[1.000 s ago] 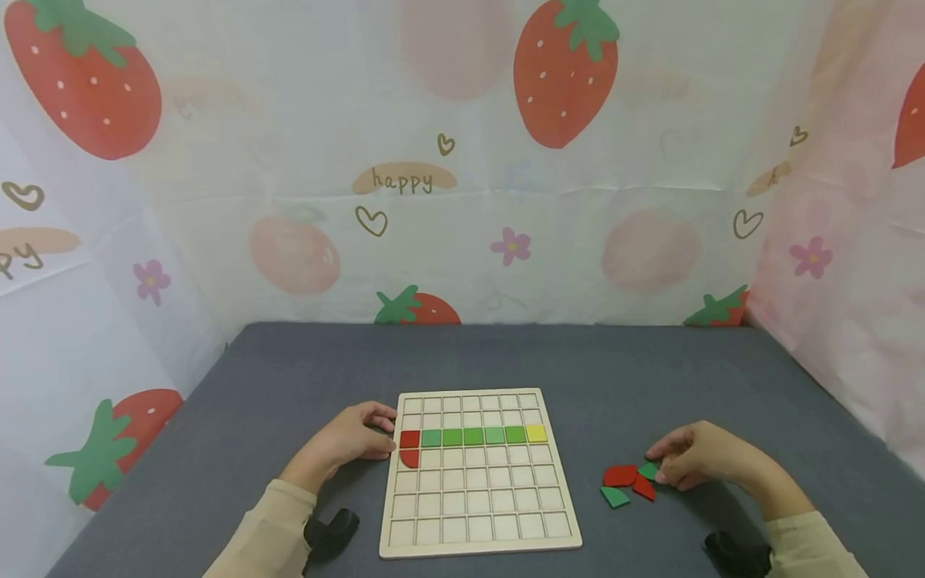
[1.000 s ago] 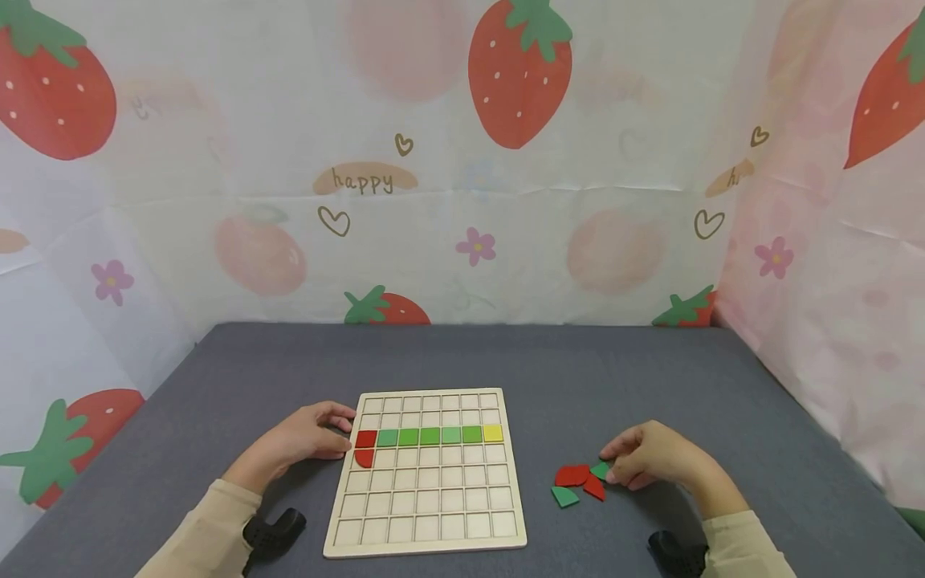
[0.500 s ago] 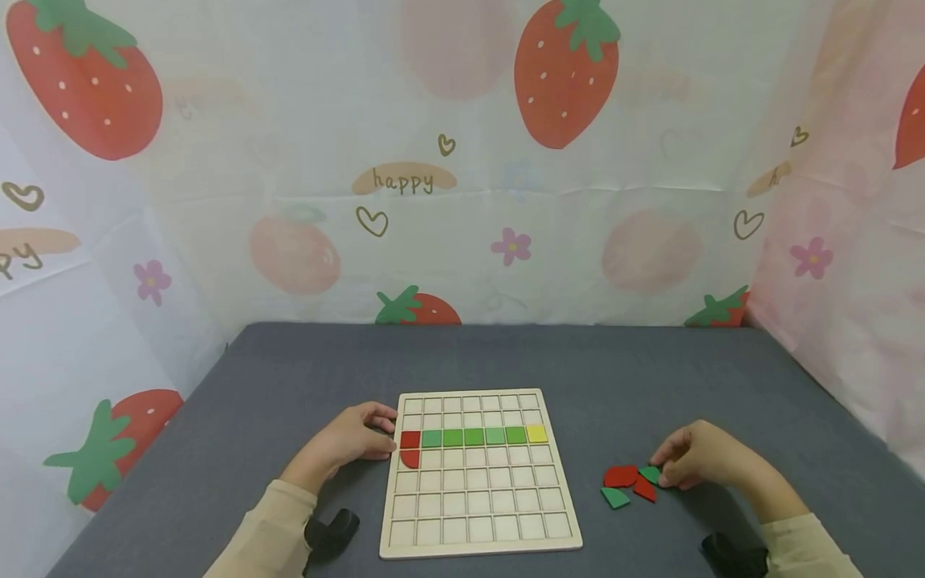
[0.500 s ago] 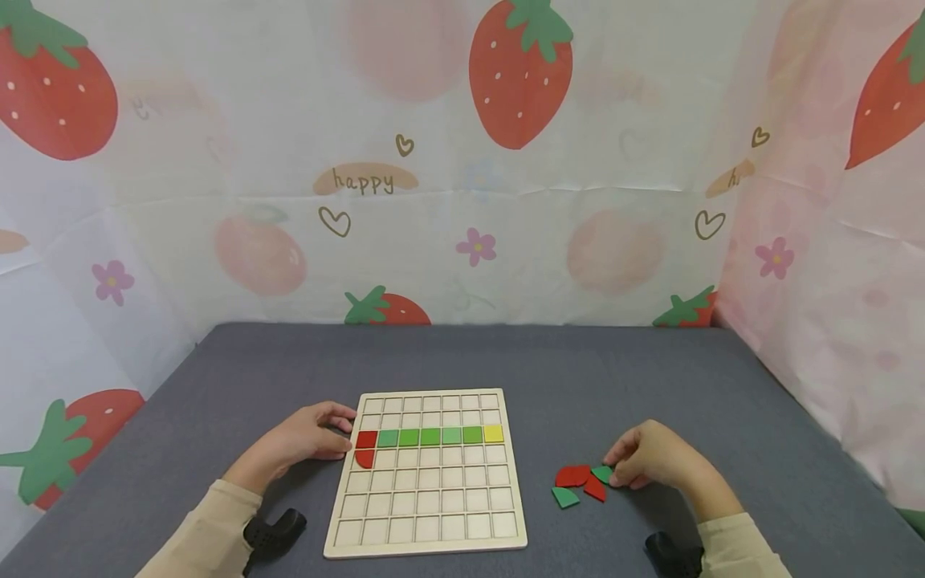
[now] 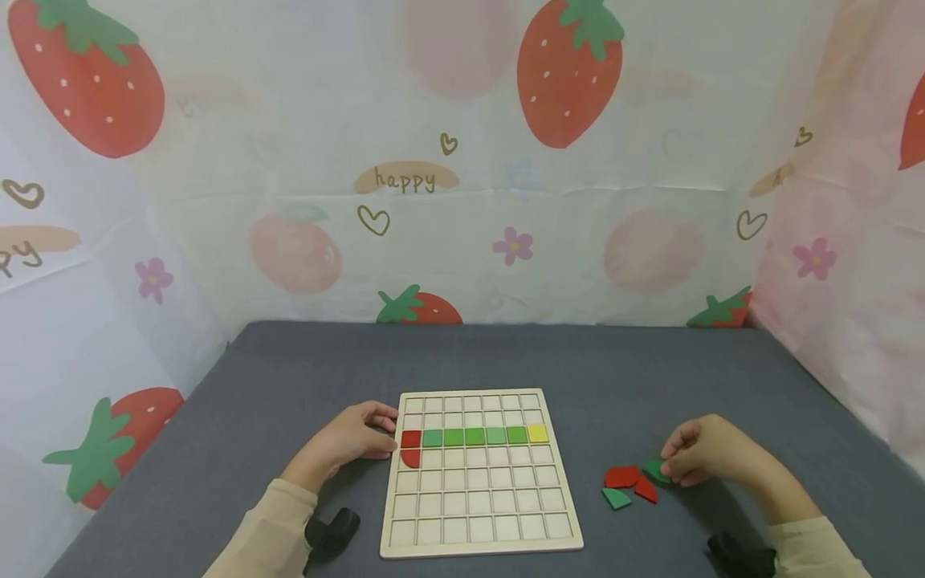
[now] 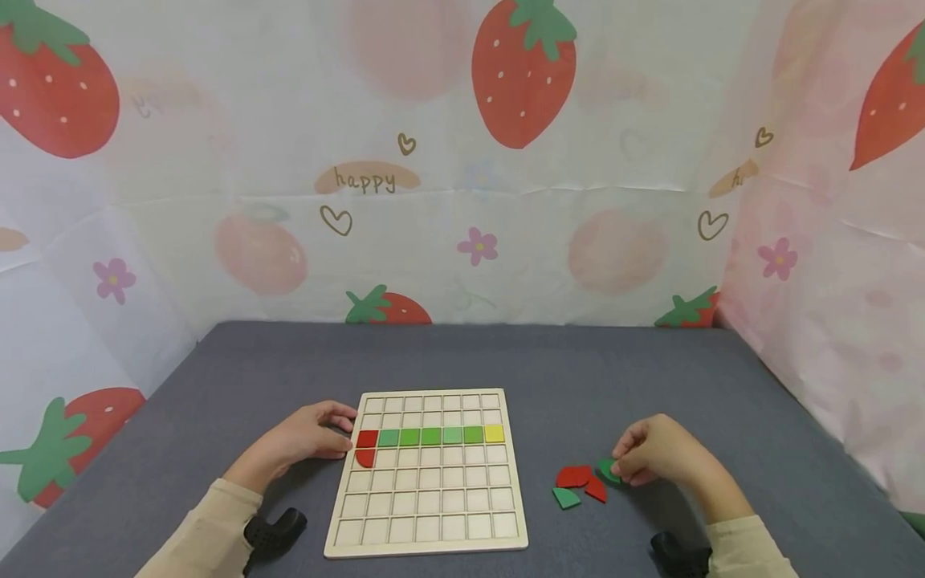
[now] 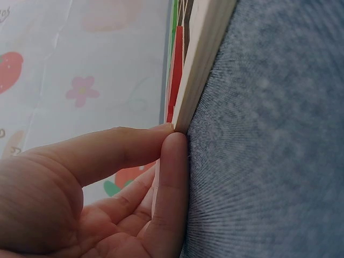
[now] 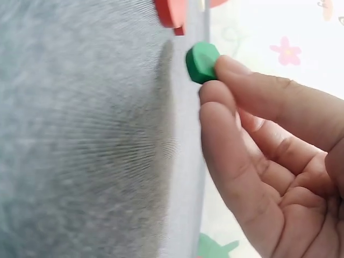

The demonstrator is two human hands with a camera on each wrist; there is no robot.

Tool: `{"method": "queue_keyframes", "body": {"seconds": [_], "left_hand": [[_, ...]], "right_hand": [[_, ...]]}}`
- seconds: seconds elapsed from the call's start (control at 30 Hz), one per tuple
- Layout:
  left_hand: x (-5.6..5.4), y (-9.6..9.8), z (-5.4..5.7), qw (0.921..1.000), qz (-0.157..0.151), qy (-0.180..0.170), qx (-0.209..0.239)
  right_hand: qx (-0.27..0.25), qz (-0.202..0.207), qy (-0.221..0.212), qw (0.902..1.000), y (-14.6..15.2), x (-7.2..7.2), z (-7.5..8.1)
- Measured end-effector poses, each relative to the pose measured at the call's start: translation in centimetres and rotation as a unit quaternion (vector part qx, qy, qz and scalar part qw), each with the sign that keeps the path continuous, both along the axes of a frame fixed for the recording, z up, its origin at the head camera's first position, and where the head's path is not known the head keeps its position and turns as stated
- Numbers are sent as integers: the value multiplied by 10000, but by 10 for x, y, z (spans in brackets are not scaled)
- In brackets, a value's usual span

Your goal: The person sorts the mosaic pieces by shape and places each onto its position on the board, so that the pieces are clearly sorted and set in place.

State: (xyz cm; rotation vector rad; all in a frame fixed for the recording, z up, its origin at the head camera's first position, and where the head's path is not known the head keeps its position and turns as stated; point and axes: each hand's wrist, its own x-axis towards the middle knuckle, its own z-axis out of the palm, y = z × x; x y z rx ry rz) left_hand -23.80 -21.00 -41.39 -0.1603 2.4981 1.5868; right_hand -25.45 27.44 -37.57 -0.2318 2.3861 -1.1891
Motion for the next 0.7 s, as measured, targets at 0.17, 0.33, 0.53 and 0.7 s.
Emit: {"method": "queue_keyframes", "body": {"seconds": [0.17,0.33,0.53,0.7], "left_hand": [[-1,0,-1,10000,-5,-22,19],[-2,1,-1,10000,22,-27,4],[-1,0,-1,10000,56,-33,-17],[-1,0,-1,10000,39,-7,17]], "right_hand": [[-73,4,55,10000,-2,3,7],[-333,230,114,9991,-14,6,8],[-632,311,168,9974,-42,8,4],[-811,417,314,9953,-69,5,4]]}}
